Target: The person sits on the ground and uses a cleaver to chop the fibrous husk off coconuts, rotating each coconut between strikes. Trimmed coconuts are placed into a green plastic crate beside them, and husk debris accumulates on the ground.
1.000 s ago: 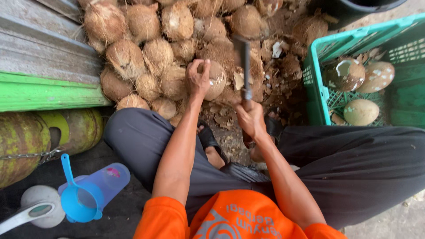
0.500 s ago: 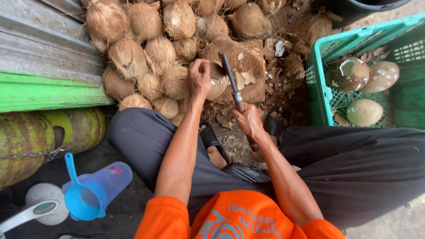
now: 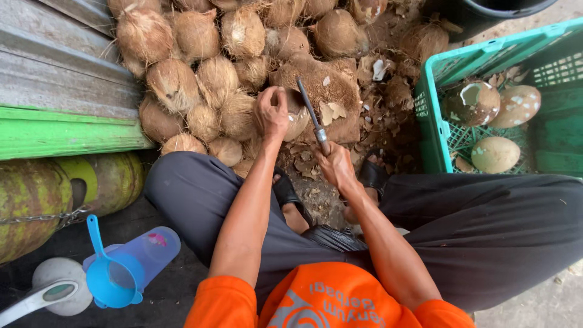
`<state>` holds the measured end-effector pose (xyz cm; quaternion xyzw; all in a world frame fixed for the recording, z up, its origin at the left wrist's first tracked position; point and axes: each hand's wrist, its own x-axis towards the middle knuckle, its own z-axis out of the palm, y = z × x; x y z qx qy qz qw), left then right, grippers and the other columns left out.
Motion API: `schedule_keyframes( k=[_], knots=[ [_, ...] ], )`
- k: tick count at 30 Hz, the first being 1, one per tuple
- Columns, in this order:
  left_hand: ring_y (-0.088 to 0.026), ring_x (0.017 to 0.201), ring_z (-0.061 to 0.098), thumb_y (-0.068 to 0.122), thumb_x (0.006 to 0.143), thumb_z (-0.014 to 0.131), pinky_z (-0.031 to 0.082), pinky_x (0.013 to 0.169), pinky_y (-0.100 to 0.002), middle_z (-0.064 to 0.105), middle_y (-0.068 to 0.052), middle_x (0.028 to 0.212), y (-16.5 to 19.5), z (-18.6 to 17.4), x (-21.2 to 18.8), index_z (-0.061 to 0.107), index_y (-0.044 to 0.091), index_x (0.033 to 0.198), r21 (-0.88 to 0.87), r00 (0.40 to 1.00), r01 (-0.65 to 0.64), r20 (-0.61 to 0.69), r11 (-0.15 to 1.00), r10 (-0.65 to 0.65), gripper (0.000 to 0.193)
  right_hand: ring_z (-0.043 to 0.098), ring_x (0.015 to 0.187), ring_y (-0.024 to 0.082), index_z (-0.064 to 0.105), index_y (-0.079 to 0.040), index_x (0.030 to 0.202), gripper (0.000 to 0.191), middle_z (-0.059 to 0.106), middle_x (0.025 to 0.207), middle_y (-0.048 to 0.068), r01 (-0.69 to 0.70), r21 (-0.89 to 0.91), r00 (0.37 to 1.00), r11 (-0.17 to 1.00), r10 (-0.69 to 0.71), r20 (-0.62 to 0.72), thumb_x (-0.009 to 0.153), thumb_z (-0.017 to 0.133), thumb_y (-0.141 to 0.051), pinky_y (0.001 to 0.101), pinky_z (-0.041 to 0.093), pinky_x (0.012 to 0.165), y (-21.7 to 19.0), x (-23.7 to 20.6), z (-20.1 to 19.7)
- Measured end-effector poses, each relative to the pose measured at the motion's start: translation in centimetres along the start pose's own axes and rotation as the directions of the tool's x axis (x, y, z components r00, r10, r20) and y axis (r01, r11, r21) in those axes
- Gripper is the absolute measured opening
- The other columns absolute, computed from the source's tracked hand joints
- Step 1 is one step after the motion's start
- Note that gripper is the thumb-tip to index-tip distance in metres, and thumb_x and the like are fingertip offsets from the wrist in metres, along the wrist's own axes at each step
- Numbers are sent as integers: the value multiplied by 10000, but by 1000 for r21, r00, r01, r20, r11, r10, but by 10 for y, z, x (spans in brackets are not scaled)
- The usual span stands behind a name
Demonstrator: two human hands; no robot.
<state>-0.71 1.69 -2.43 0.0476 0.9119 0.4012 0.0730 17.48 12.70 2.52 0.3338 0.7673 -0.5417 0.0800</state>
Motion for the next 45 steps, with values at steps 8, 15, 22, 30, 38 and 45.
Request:
schedule_keyframes(
  k=[8, 15, 22, 30, 38, 45],
  knots=[
    [-281, 1174, 650, 643, 936, 524, 530, 943, -464, 669, -82, 1346, 12, 9, -7, 692, 168, 1290, -51, 990, 101, -98, 994, -106, 615, 485, 469, 143, 567, -65, 736, 346, 540, 579, 32, -164, 305, 982, 938, 127, 137, 956, 724, -282, 337, 385, 432, -28, -18, -17],
    [-298, 1140, 653, 593, 950, 531, 544, 921, -463, 681, -91, 1290, 6, 6, -14, 713, 161, 1241, 32, 989, -11, -150, 999, 16, 552, 510, 471, 90, 580, -63, 756, 354, 558, 586, 12, 260, 473, 961, 842, -176, -216, 1023, 689, -268, 278, 408, 428, -37, -25, -27],
    [-275, 1089, 659, 574, 942, 550, 552, 831, -446, 671, -87, 1272, 2, 11, -6, 688, 167, 1236, 66, 991, -2, -133, 998, 11, 521, 505, 442, 120, 618, -40, 697, 407, 572, 567, 52, -164, 131, 984, 978, 152, 96, 972, 694, -330, 301, 397, 403, -33, -15, -16],
    [-266, 1078, 671, 549, 942, 534, 559, 839, -442, 698, -62, 1255, 1, 6, -7, 703, 189, 1230, 57, 995, 10, -105, 998, -4, 491, 521, 493, 126, 550, -32, 744, 410, 559, 599, 30, 208, 515, 975, 832, -135, -175, 1009, 701, -306, 319, 442, 454, -30, -22, -16],
    [-348, 1204, 624, 662, 873, 706, 547, 957, -522, 631, -138, 1335, 10, -1, -11, 653, 126, 1319, -25, 980, -129, -155, 991, 124, 700, 477, 412, 156, 567, -43, 690, 363, 521, 522, 37, -279, 273, 955, 921, 236, 180, 941, 710, -262, 359, 388, 406, 5, 0, 3],
    [-342, 1156, 653, 642, 602, 762, 582, 872, -532, 600, -183, 1311, 26, -28, -3, 577, 142, 1362, -282, 977, 209, 105, 936, -187, 929, 482, 427, 133, 571, -58, 797, 273, 519, 567, 5, -213, 458, 976, 863, 167, 140, 924, 717, -251, 328, 404, 392, -15, -6, -20]
  ],
)
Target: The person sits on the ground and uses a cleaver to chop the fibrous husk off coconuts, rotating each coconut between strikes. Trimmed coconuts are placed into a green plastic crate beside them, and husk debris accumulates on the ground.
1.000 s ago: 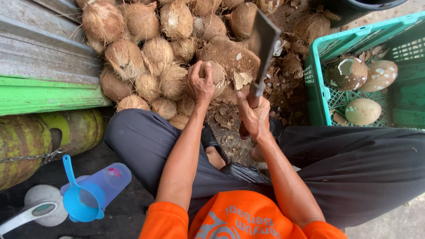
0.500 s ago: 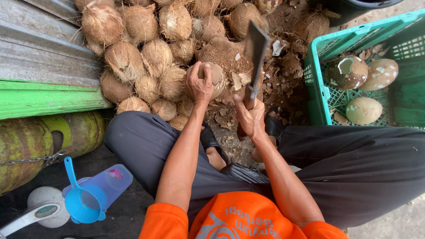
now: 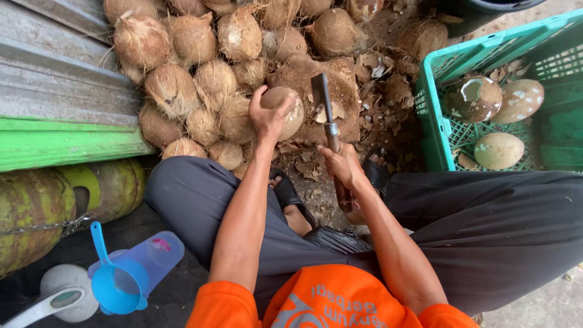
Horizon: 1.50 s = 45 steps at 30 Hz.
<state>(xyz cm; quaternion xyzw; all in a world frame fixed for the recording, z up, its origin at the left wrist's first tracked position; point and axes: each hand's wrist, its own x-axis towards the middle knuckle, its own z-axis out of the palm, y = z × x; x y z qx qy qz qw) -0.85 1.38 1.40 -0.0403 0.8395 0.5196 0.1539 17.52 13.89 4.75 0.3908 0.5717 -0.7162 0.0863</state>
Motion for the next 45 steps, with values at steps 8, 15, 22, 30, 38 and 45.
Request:
schedule_keyframes(
  k=[8, 15, 22, 30, 38, 45],
  knots=[
    [-297, 1057, 645, 567, 802, 667, 584, 794, -460, 586, -144, 1255, -16, 32, -10, 627, 201, 1316, 12, 993, -28, -118, 1000, 29, 632, 502, 507, 110, 654, -34, 837, 318, 557, 600, 17, 197, -258, 966, 946, -232, -113, 942, 698, -331, 329, 432, 469, -21, -23, -11],
    [-318, 1073, 649, 581, 878, 666, 555, 833, -464, 630, -145, 1229, -25, 47, -3, 688, 180, 1261, 53, 958, -66, -277, 996, 78, 554, 503, 531, 117, 643, -30, 796, 342, 552, 591, 23, 110, -355, 989, 928, -138, -55, 946, 678, -336, 339, 430, 501, -16, -26, 8],
    [-312, 1094, 637, 597, 875, 644, 561, 847, -491, 615, -138, 1247, -25, 45, -12, 676, 209, 1283, 44, 951, -3, -308, 999, 17, 564, 483, 491, 104, 612, -36, 822, 324, 553, 600, 12, 325, -139, 926, 936, -344, -153, 990, 658, -309, 325, 413, 442, 0, -19, 7],
    [-294, 1059, 672, 636, 854, 594, 591, 795, -472, 652, -103, 1209, -23, 38, -8, 693, 237, 1242, 23, 965, 67, -256, 997, -59, 565, 485, 503, 139, 645, 8, 778, 322, 537, 569, 64, 95, -391, 993, 916, -114, -26, 957, 707, -252, 354, 394, 471, 14, 4, -1],
    [-291, 987, 696, 636, 848, 574, 559, 763, -452, 702, -93, 1145, -34, 38, 1, 673, 244, 1269, 67, 967, 58, -250, 996, -39, 584, 530, 484, 124, 640, -61, 794, 225, 586, 604, -3, 195, -175, 969, 965, -217, -121, 898, 671, -259, 333, 446, 438, 10, -3, 11],
    [-319, 1156, 572, 642, 790, 698, 504, 873, -526, 569, -142, 1335, -5, 35, -21, 572, 188, 1347, 133, 929, 158, -355, 978, -102, 730, 496, 428, 154, 545, -6, 734, 398, 521, 548, 48, -31, -256, 999, 966, 27, -20, 943, 695, -309, 355, 397, 409, 32, 6, 8]
  ],
)
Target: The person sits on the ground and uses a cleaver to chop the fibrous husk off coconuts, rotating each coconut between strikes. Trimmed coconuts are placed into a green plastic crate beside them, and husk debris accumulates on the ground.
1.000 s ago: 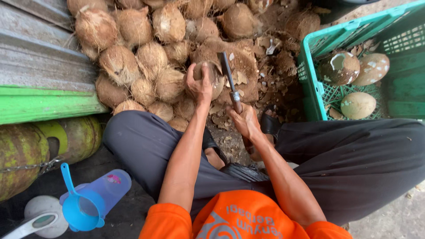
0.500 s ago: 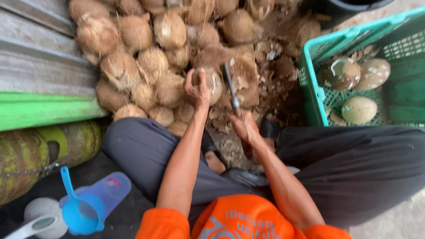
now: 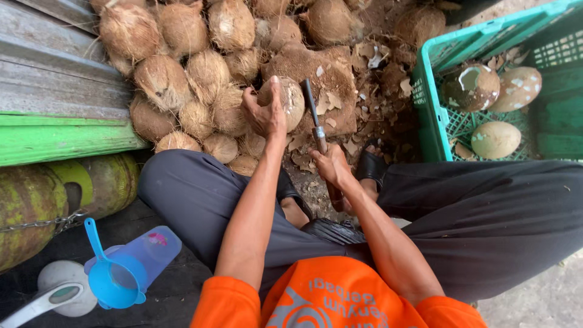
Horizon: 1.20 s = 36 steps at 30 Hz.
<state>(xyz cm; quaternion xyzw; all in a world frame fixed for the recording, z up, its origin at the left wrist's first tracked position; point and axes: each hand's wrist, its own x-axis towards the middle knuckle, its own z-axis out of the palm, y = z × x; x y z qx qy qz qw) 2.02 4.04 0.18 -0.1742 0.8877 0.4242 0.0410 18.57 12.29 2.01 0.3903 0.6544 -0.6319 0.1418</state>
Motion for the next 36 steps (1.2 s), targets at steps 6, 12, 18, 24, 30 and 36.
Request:
schedule_keyframes(
  k=[6, 12, 18, 24, 30, 36],
  knots=[
    [-356, 1181, 600, 596, 603, 831, 547, 932, -558, 494, -201, 1377, 4, -23, 2, 469, 159, 1395, -339, 962, 24, 265, 940, 71, 974, 501, 415, 145, 558, -24, 786, 368, 539, 545, 22, -34, -31, 998, 999, 36, 58, 964, 687, -319, 334, 435, 404, -29, -22, -15],
    [-335, 1133, 650, 659, 716, 751, 583, 873, -527, 552, -195, 1347, -17, -14, 24, 562, 152, 1356, -135, 868, -238, 415, 962, 273, 837, 484, 455, 119, 598, 16, 846, 365, 505, 573, 16, 145, 168, 988, 975, -134, -76, 974, 686, -315, 310, 431, 410, -58, -39, -42],
    [-271, 943, 691, 719, 951, 461, 551, 787, -470, 709, -100, 1072, -22, 14, 22, 704, 182, 1134, 81, 936, -263, 263, 961, 234, 617, 545, 523, 58, 681, -52, 806, 291, 593, 603, -21, 325, -124, 939, 937, -336, -72, 993, 670, -275, 250, 455, 477, -50, -31, -33],
    [-259, 900, 680, 679, 959, 418, 523, 783, -462, 723, -68, 995, -23, 14, 28, 709, 196, 1053, 39, 910, -360, 235, 932, 341, 572, 449, 433, 78, 511, -46, 673, 422, 513, 560, 10, 284, 311, 958, 907, -258, -122, 984, 724, -235, 290, 320, 378, -55, -41, -38],
    [-281, 916, 668, 609, 966, 464, 514, 758, -460, 713, -93, 1030, -19, 13, 20, 716, 181, 1051, 3, 898, -417, 156, 909, 412, 504, 506, 432, 72, 615, -93, 678, 315, 587, 584, 2, 331, 165, 936, 929, -302, -181, 962, 683, -212, 275, 417, 368, -58, -41, -23],
    [-260, 904, 671, 586, 954, 459, 526, 754, -443, 715, -80, 1012, -15, 8, 18, 708, 188, 1043, 17, 928, -319, 208, 948, 308, 478, 482, 457, 99, 603, -26, 778, 342, 552, 590, 3, 301, 38, 949, 953, -296, -104, 987, 690, -282, 307, 411, 398, -44, -35, -24]
  ],
)
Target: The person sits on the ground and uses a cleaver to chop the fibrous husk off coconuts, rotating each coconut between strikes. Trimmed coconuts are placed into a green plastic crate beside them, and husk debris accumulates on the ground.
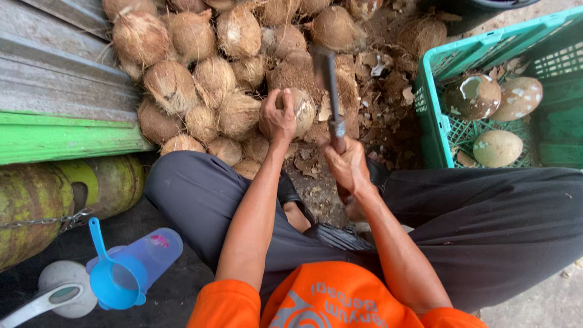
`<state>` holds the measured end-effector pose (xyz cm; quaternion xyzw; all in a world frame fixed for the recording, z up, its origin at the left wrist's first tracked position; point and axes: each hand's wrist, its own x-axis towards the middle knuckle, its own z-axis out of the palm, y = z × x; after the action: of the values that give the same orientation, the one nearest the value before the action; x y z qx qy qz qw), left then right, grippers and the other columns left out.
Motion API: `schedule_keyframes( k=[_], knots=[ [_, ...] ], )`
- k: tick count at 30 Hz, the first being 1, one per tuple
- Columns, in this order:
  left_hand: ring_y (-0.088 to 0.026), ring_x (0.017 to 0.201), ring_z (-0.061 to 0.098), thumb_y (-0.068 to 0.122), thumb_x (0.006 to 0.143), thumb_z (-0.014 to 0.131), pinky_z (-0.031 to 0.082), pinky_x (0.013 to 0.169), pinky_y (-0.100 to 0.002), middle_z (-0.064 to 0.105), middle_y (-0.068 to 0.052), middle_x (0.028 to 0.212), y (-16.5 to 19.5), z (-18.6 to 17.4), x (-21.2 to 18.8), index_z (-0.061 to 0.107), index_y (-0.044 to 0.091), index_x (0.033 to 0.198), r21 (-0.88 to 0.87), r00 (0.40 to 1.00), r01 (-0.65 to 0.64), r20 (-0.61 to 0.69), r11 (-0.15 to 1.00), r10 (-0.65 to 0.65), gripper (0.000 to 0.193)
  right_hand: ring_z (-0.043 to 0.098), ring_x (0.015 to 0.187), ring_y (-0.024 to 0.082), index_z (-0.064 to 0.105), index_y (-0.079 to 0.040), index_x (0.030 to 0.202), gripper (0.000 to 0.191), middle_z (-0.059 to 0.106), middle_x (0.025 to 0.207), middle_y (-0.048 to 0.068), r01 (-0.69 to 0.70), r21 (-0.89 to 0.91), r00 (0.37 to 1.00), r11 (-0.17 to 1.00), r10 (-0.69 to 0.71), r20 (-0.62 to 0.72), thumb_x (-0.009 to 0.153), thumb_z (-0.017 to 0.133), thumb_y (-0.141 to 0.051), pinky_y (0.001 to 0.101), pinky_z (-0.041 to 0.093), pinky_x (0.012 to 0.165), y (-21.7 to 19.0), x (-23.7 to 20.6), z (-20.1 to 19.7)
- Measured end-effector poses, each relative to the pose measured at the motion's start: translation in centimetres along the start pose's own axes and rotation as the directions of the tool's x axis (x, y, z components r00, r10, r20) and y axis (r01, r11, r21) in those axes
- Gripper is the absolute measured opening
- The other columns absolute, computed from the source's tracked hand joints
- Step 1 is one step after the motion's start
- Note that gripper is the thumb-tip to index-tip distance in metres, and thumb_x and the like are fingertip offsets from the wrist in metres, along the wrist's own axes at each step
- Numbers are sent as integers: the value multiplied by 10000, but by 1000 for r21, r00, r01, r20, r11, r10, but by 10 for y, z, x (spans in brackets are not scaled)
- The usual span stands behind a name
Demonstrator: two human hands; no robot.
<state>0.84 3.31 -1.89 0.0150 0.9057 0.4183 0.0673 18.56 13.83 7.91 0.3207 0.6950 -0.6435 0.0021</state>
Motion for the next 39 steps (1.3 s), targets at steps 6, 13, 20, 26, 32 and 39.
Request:
schedule_keyframes(
  k=[6, 13, 20, 26, 32, 39],
  knots=[
    [-280, 994, 673, 634, 958, 453, 524, 820, -461, 715, -94, 1116, -7, 7, -1, 718, 180, 1102, 15, 998, -33, -61, 999, 34, 546, 499, 489, 104, 705, -58, 906, 229, 581, 607, 32, -61, -90, 992, 994, 51, -114, 980, 673, -273, 341, 399, 456, 6, 1, 9],
    [-301, 1088, 685, 719, 949, 405, 534, 896, -471, 708, -122, 1246, -20, 7, -1, 698, 144, 1218, -30, 997, -52, -62, 998, 50, 700, 527, 493, 141, 680, -32, 841, 281, 603, 608, 39, -155, -270, 983, 950, 175, 50, 976, 690, -279, 341, 441, 468, -10, 8, 7],
    [-287, 1045, 701, 628, 959, 392, 574, 813, -461, 725, -107, 1211, -11, 6, -5, 715, 160, 1185, -12, 999, -34, -6, 999, 34, 612, 529, 478, 106, 657, -84, 840, 197, 588, 600, 12, -28, 24, 995, 999, 30, -99, 975, 683, -224, 303, 432, 423, -23, 2, -17],
    [-290, 1022, 706, 607, 954, 416, 591, 790, -455, 702, -117, 1224, -9, 9, -7, 706, 160, 1196, -18, 999, -32, 6, 999, 32, 584, 525, 466, 160, 610, -47, 779, 280, 585, 586, 25, -148, -291, 989, 945, 144, -33, 1002, 632, -216, 366, 453, 424, 19, 11, 3],
    [-340, 1119, 671, 623, 1008, 489, 518, 951, -481, 711, -150, 1239, -8, 3, -12, 695, 139, 1240, 15, 986, -134, -99, 991, 135, 575, 495, 503, 130, 628, -28, 797, 270, 539, 588, 23, -84, -141, 996, 986, 79, -41, 931, 693, -253, 340, 416, 457, 17, 15, 6],
    [-315, 1038, 674, 647, 915, 495, 540, 829, -473, 683, -133, 1175, 4, -4, -18, 682, 176, 1179, -42, 1000, -11, -27, 999, 10, 572, 429, 445, 109, 668, -87, 863, 186, 474, 551, -19, -69, 339, 990, 938, 107, -95, 928, 683, -260, 317, 340, 410, 24, 4, 12]
  ],
)
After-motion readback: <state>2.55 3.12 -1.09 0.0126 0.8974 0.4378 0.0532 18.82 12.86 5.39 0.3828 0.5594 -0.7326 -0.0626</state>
